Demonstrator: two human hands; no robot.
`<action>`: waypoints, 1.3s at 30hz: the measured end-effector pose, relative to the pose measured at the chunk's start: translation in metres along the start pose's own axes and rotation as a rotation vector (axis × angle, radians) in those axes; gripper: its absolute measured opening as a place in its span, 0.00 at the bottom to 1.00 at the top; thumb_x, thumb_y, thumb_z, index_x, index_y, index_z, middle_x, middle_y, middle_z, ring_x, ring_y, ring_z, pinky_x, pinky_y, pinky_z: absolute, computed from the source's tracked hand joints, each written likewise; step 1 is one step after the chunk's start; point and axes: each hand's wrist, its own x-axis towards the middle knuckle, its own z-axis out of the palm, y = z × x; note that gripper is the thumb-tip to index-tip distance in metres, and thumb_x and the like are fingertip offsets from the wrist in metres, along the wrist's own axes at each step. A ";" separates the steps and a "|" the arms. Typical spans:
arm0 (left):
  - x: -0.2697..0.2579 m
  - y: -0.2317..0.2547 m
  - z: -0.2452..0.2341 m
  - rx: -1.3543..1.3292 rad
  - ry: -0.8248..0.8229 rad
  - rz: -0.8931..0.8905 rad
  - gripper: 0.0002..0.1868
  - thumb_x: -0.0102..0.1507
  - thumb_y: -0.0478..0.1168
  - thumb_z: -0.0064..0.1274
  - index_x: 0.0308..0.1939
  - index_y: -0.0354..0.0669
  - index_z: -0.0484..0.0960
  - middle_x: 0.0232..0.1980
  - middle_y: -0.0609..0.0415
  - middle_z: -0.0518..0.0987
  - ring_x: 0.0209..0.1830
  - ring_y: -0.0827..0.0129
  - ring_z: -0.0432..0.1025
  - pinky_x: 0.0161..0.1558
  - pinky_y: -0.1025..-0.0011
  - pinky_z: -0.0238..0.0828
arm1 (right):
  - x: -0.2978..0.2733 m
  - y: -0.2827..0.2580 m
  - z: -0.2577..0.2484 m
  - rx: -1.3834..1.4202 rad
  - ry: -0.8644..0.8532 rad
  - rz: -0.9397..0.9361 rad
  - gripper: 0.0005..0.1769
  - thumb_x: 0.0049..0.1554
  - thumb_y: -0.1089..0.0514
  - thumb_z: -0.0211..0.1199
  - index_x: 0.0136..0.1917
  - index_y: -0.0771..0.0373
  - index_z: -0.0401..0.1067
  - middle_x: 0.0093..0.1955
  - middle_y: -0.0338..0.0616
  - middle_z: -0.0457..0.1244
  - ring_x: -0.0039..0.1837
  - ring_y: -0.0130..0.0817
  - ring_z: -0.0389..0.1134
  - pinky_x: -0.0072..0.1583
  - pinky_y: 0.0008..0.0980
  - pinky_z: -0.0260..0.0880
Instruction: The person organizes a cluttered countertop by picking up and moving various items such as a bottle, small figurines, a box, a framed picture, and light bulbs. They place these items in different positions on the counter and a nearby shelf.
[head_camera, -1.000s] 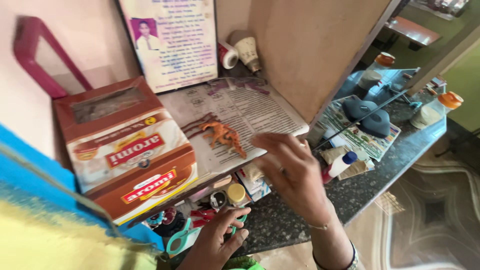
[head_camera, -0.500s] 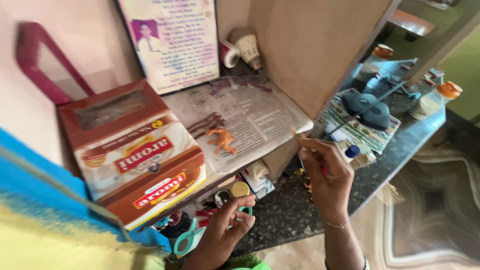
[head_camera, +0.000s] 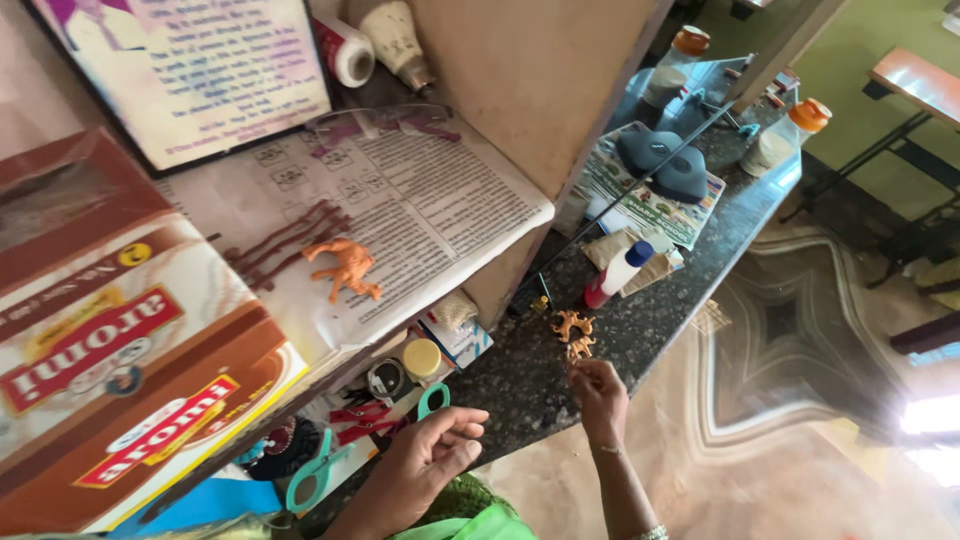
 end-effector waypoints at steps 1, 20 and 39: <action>0.001 0.000 -0.001 0.010 0.010 -0.014 0.22 0.65 0.45 0.55 0.61 0.41 0.78 0.51 0.53 0.84 0.49 0.76 0.77 0.52 0.74 0.75 | 0.009 0.009 -0.005 -0.040 0.030 -0.016 0.09 0.61 0.64 0.64 0.56 0.65 0.76 0.47 0.44 0.69 0.43 0.29 0.65 0.43 0.28 0.64; -0.016 0.007 -0.014 -0.056 0.154 0.063 0.21 0.66 0.47 0.54 0.60 0.41 0.80 0.49 0.55 0.84 0.49 0.76 0.76 0.50 0.73 0.74 | -0.041 -0.210 0.045 0.287 -0.086 -0.411 0.12 0.61 0.73 0.59 0.56 0.67 0.77 0.50 0.41 0.70 0.51 0.23 0.69 0.52 0.21 0.68; -0.040 0.003 -0.030 -0.235 0.154 0.210 0.20 0.69 0.44 0.51 0.62 0.38 0.76 0.53 0.53 0.82 0.52 0.73 0.75 0.57 0.71 0.73 | -0.108 -0.402 0.096 -0.490 -0.545 -1.197 0.24 0.57 0.50 0.67 0.66 0.52 0.73 0.68 0.42 0.66 0.63 0.40 0.69 0.62 0.42 0.65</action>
